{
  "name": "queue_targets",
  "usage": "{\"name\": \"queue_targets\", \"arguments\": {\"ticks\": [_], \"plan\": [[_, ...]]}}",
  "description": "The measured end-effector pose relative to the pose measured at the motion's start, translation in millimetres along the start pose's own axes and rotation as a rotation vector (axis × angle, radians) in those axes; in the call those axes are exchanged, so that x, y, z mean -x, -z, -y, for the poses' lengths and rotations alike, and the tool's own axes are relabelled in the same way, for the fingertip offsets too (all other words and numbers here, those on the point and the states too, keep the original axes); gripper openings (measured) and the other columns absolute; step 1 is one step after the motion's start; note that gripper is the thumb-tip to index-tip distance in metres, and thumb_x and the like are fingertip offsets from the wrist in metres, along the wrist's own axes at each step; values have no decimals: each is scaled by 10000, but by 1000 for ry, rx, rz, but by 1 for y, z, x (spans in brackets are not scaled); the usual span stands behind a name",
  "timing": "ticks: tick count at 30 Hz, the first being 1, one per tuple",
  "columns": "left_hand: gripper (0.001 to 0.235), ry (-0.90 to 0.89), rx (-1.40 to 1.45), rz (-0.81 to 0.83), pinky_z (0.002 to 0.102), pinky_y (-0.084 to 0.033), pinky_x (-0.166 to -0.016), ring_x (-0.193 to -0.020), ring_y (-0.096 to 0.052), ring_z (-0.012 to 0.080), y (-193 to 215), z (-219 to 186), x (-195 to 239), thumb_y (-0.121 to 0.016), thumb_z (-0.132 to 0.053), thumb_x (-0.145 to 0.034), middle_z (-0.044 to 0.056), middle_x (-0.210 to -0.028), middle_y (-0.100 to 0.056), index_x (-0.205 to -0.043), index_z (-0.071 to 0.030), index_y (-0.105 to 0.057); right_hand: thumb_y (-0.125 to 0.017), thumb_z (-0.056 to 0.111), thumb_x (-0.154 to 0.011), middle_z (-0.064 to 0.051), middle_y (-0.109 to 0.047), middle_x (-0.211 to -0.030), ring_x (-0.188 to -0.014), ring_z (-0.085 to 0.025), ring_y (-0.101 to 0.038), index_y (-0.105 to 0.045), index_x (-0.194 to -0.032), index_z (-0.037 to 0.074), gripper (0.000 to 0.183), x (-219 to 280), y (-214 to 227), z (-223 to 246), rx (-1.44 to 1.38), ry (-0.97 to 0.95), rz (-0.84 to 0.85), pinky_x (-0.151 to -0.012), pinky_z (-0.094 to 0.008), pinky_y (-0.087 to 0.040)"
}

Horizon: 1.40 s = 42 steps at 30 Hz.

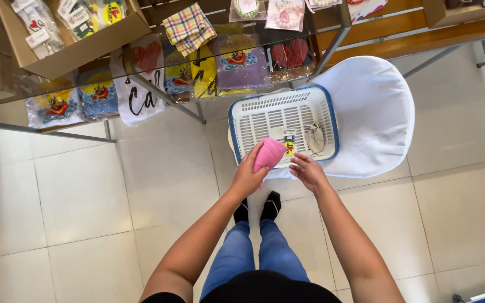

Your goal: Selecting various souvenir items including magnets, stickers, and small pouches from display shelves and placing them into a shopping basket.

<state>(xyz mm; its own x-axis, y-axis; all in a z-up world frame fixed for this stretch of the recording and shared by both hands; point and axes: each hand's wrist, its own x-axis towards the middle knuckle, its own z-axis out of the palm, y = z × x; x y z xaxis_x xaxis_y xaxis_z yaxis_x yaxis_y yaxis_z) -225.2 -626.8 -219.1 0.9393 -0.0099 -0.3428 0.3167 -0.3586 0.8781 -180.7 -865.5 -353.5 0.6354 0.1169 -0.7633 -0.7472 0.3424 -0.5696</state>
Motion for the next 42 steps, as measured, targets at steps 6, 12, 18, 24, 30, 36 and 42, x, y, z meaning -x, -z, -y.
{"name": "queue_targets", "arguments": {"ticks": [6, 12, 18, 24, 30, 36, 42], "plan": [[802, -14, 104, -44, 508, -304, -1197, -1422, -416, 433, -12, 26, -54, -658, -146, -813, 241, -1433, -514, -1563, -281, -407, -681, 86, -972, -222, -655, -1135, -925, -316, -720, -509, -1420, -21, 491, -131, 45, -23, 172, 100, -217, -803, -445, -655], [815, -40, 238, -58, 494, -266, -1211, -1453, -381, 417, -29, 66, -93, -671, -117, -800, 239, -1492, -472, -1563, -262, -425, -806, 563, -779, -28, -764, -1069, -1142, -238, -687, -704, -1296, 257, 609, -325, 126, -106, 1101, 170, -429, -982, -387, -548], [815, 6, 300, -75, 496, -269, -1204, -1472, -362, 380, -29, 98, -112, -683, -98, -800, 213, -1541, -443, -1558, -255, -429, -771, 549, -817, -339, -522, -1388, -1278, -524, -548, -538, -1416, -32, 866, -318, 58, -102, 1284, 125, -441, -1093, -584, -440], [797, 63, 321, -119, 537, -288, -1183, -1465, -364, 419, -16, 113, -116, -681, -85, -821, 226, -1559, -431, -1558, -254, -425, -886, 447, -771, -258, -444, -1393, -1313, -499, -473, -437, -1395, 40, 870, -282, 11, -73, 1211, -19, -565, -1072, -609, -397], [780, 79, 384, -123, 573, -296, -1159, -1459, -346, 475, -10, 111, -105, -673, -33, -824, 241, -1564, -414, -1547, -203, -436, -923, 497, -653, -132, -437, -1394, -1349, -435, -416, -554, -1185, 179, 722, -311, 38, -91, 1009, -54, -637, -1093, -543, -340], [789, 63, 358, -133, 534, -282, -1182, -1476, -346, 400, -2, 117, -83, -685, -54, -813, 199, -1574, -420, -1547, -217, -447, -981, 397, -604, -71, -729, -1037, -1021, -268, -715, -627, -1104, 174, 652, -348, 76, -129, 814, 233, -593, -858, -379, -584], [776, 11, 312, -145, 532, -296, -1178, -1449, -384, 421, 18, 84, -48, -685, -85, -810, 209, -1539, -451, -1541, -216, -461, -828, 203, -884, -150, -713, -1128, -895, -235, -722, -611, -1281, 72, 471, -209, -28, -56, 288, 253, -283, -685, -376, -608]]}}
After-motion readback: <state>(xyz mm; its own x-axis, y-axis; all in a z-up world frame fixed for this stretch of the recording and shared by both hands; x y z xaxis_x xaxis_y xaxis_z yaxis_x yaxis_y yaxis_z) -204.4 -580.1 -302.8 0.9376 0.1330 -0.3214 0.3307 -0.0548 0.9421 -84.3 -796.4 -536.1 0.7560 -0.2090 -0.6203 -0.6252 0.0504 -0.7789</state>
